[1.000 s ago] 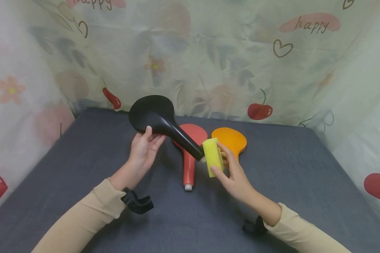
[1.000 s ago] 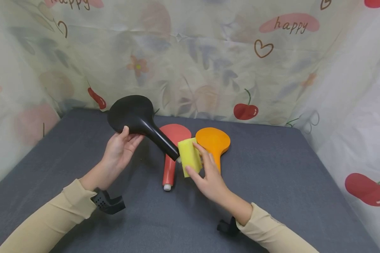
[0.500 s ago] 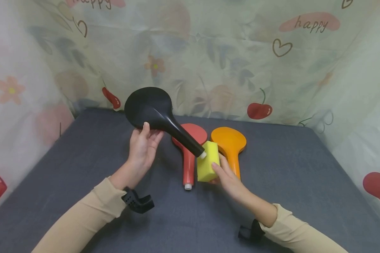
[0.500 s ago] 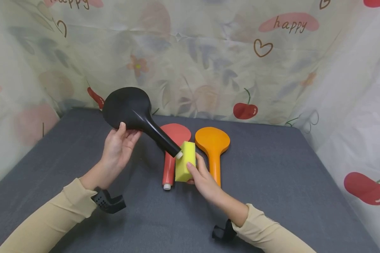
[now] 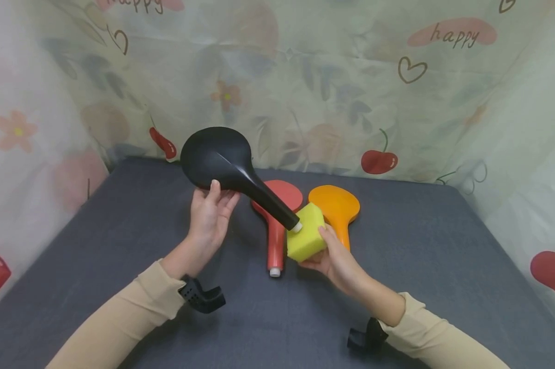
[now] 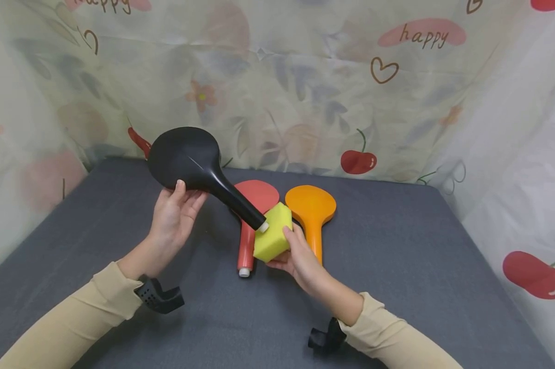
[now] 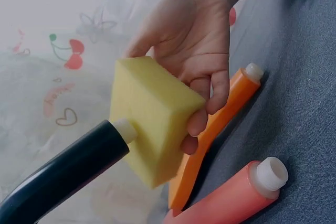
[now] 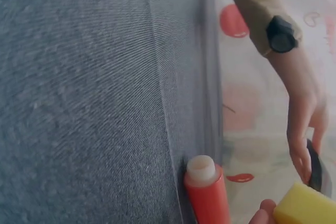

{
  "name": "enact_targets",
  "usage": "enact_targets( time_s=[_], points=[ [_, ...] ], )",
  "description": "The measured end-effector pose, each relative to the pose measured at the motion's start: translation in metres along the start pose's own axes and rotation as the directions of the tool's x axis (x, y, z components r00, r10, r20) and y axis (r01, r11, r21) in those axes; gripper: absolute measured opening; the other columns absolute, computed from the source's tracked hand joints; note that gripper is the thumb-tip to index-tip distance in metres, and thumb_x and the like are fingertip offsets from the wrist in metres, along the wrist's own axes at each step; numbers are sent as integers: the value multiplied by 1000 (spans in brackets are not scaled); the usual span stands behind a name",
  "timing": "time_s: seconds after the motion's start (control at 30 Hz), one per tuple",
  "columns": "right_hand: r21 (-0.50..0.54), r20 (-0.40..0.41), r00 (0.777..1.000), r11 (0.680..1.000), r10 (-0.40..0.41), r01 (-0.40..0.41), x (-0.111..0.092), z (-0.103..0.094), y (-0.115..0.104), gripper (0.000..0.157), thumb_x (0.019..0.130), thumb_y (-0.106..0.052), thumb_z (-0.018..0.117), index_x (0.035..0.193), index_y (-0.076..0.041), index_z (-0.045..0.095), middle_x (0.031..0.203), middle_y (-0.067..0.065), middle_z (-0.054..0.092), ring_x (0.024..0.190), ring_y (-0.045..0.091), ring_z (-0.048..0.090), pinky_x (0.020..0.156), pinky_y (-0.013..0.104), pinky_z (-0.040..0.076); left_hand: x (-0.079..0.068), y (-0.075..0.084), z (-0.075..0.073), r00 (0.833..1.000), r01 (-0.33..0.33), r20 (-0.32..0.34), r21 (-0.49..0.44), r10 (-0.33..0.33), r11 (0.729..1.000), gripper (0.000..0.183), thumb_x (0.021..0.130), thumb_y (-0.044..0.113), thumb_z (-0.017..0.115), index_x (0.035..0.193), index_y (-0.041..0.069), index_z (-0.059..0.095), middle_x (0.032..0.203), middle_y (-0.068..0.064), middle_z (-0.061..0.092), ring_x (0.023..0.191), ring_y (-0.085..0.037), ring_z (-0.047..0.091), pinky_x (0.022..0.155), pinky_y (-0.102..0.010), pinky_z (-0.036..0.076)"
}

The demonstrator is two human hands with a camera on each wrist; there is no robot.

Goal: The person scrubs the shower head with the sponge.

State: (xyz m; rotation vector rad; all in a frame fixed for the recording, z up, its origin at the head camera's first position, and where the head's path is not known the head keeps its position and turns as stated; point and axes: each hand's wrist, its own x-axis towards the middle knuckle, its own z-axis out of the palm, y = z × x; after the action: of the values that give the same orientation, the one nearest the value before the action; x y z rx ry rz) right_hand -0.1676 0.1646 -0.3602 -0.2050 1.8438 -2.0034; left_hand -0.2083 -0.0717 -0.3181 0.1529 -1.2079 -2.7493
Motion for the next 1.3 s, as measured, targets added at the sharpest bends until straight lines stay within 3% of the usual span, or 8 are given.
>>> enact_targets(
  time_s=[0.43, 0.7, 0.83, 0.97, 1.1, 1.2, 1.3],
  points=[
    [104, 30, 995, 989, 99, -102, -1, 2, -3, 54, 101, -40, 25, 145, -10, 12, 134, 18, 40, 113, 28, 56, 105, 50, 39, 0, -5, 3, 996, -86, 32, 4, 86, 996, 21, 99, 21, 37, 119, 23, 34, 114, -3, 52, 102, -14, 59, 105, -40, 39],
    [148, 2, 997, 986, 77, -77, -2, -9, -14, 54, 102, -40, 22, 147, -12, 9, 129, 10, 41, 109, 21, 57, 106, 49, 38, 0, -4, 2, 987, -157, 34, 17, 156, 987, 15, 98, 18, 39, 112, 23, 36, 105, -1, 55, 94, -14, 62, 104, -44, 39],
    [65, -39, 999, 997, 31, -28, -2, -15, -21, 55, 101, -41, 25, 147, -14, 8, 128, 8, 40, 107, 18, 57, 102, 44, 43, 1, -2, -2, 985, -170, 37, 90, 167, 981, 14, 98, 17, 41, 109, 23, 36, 102, 1, 57, 93, -12, 63, 103, -44, 40],
    [-98, -82, 996, 995, -23, 15, -1, -21, -28, 59, 100, -43, 31, 148, -17, 7, 130, 12, 37, 106, 18, 55, 98, 38, 43, 2, 1, -7, 991, -131, 51, 211, 122, 969, 14, 98, 16, 44, 109, 23, 38, 92, 7, 65, 87, -7, 66, 101, -43, 42],
    [-246, -122, 991, 969, -57, 25, 2, -25, -32, 59, 100, -40, 37, 148, -21, 10, 130, 16, 38, 106, 23, 50, 96, 37, 40, 3, 3, -12, 997, -34, 73, 320, 11, 947, 21, 98, 17, 44, 118, 20, 38, 88, 11, 67, 88, -5, 67, 101, -41, 42],
    [-357, -160, 982, 933, -97, 34, 4, -29, -33, 59, 99, -37, 42, 148, -22, 14, 130, 19, 40, 106, 28, 49, 96, 40, 39, 5, 5, -15, 995, 41, 63, 386, -71, 921, 35, 99, 19, 42, 132, 14, 32, 102, 3, 64, 105, -15, 63, 101, -39, 43],
    [-444, -180, 972, 894, -149, 55, 5, -35, -32, 59, 97, -37, 47, 147, -24, 19, 132, 21, 40, 110, 32, 49, 99, 46, 39, 8, 7, -18, 990, 110, 32, 431, -137, 896, 46, 100, 21, 40, 141, 10, 24, 125, -12, 53, 123, -27, 51, 104, -38, 41]
  ],
)
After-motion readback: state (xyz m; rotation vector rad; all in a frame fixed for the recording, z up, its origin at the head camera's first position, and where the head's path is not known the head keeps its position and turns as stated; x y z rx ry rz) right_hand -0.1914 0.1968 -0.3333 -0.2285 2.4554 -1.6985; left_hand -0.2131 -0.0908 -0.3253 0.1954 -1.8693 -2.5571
